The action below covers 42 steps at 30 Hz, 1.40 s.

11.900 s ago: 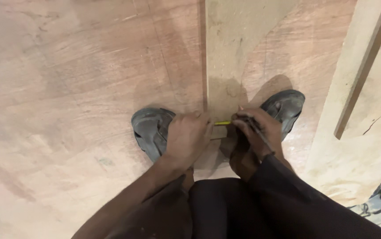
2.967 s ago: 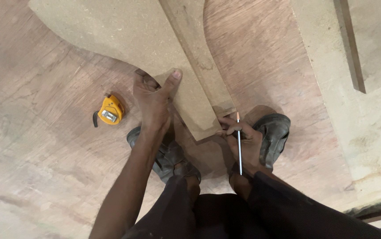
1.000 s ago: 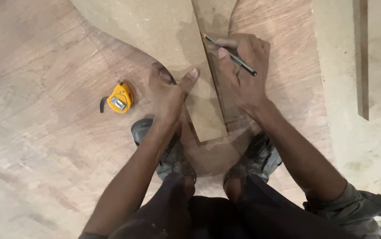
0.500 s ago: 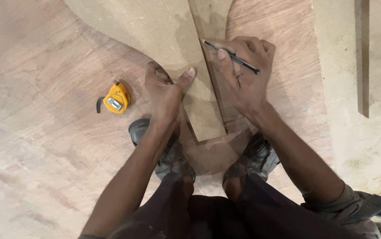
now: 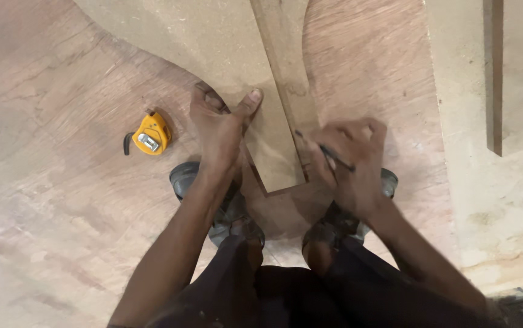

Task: The person uses an angle grinder with a sanding disc to smooth the edges of a wooden piece. They then use a tape measure and pencil to mark measurements on the wood and a larger board, drawing lines to guide further work.

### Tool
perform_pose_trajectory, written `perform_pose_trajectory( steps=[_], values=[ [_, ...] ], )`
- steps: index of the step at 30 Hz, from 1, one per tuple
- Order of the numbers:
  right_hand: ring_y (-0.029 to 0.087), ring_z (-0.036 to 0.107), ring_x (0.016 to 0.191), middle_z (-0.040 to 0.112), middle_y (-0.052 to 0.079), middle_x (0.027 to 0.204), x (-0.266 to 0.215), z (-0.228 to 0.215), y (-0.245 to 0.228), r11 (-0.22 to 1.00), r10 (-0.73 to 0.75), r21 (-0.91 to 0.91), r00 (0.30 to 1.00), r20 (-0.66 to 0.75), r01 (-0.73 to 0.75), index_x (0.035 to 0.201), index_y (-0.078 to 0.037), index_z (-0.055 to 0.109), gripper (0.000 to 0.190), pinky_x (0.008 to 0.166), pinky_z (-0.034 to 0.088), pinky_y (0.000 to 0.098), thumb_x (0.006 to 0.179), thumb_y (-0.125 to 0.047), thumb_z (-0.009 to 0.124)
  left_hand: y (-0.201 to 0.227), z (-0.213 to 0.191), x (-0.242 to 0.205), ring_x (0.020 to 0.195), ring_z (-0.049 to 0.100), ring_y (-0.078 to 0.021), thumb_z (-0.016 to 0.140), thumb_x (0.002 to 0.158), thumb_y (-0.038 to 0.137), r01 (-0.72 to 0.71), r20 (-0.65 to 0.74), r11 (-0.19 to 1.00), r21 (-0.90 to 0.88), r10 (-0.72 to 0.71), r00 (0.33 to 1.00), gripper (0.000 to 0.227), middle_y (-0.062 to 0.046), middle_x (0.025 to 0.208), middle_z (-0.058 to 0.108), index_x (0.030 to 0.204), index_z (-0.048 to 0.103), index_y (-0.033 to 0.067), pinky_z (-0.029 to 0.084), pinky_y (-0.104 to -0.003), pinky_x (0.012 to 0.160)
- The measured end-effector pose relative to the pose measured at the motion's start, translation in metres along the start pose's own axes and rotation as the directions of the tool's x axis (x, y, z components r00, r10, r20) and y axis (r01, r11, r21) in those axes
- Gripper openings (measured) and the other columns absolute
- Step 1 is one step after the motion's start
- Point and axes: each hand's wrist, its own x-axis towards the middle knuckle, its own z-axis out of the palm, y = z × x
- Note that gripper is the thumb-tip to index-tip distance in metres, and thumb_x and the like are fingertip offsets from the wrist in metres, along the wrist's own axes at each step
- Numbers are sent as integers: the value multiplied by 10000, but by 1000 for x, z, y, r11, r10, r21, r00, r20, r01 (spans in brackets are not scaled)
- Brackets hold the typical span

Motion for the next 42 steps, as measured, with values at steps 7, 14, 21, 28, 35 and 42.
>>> perform_pose_trajectory(
  steps=[7, 14, 21, 28, 35, 42],
  values=[
    [221, 640, 949, 696, 32, 870, -36, -16, -23, 984, 176, 17, 977, 118, -180, 1007, -131, 779, 137, 956, 351, 453, 872, -141, 762, -5, -3, 0, 1061, 707, -227, 800, 844, -94, -63, 20, 998, 6, 63, 998, 547, -192, 1183, 700, 1275, 466, -48, 599, -320, 925],
    [195, 660, 896, 739, 12, 888, -13, -11, -10, 987, 143, 51, 976, 163, -153, 943, -105, 769, 55, 968, 371, 443, 957, -155, 751, -2, -3, 0, 1047, 712, -230, 802, 837, -88, -59, 34, 998, 0, 59, 998, 549, -189, 1168, 707, 1274, 471, -48, 599, -324, 916],
    [249, 647, 988, 744, 26, 971, 61, 0, 2, 997, -20, -69, 998, 53, 23, 989, -105, 784, 175, 1033, 354, 487, 1070, -188, 654, 1, -2, -2, 1018, 720, -220, 788, 832, -90, -38, 41, 998, -49, 40, 998, 508, -179, 1151, 709, 1244, 493, -53, 615, -325, 896],
    [227, 583, 828, 726, 40, 911, 136, 17, 20, 999, -22, 36, 997, -78, 25, 1109, -67, 750, 186, 968, 334, 446, 1141, -192, 616, 1, -3, -1, 1032, 691, -205, 814, 833, -99, -65, 37, 998, 1, 65, 997, 521, -161, 1140, 695, 1246, 499, -55, 581, -298, 903],
    [215, 606, 973, 747, 38, 1054, 126, 29, 31, 993, -114, 12, 981, -156, 117, 1144, -98, 736, 195, 998, 317, 403, 1151, -175, 557, 2, -4, 0, 1043, 702, -212, 811, 822, -74, -41, 31, 999, -25, 42, 999, 543, -159, 1154, 704, 1259, 490, -46, 589, -309, 915],
    [169, 624, 916, 715, 18, 902, 88, 6, 9, 989, 62, 133, 998, -22, -59, 1125, -128, 769, 197, 1028, 313, 421, 1089, -186, 584, 5, 1, 1, 1038, 718, -203, 816, 797, -24, -46, 4, 999, 14, 46, 999, 571, -149, 1156, 711, 1263, 486, -30, 601, -304, 902]
  ],
)
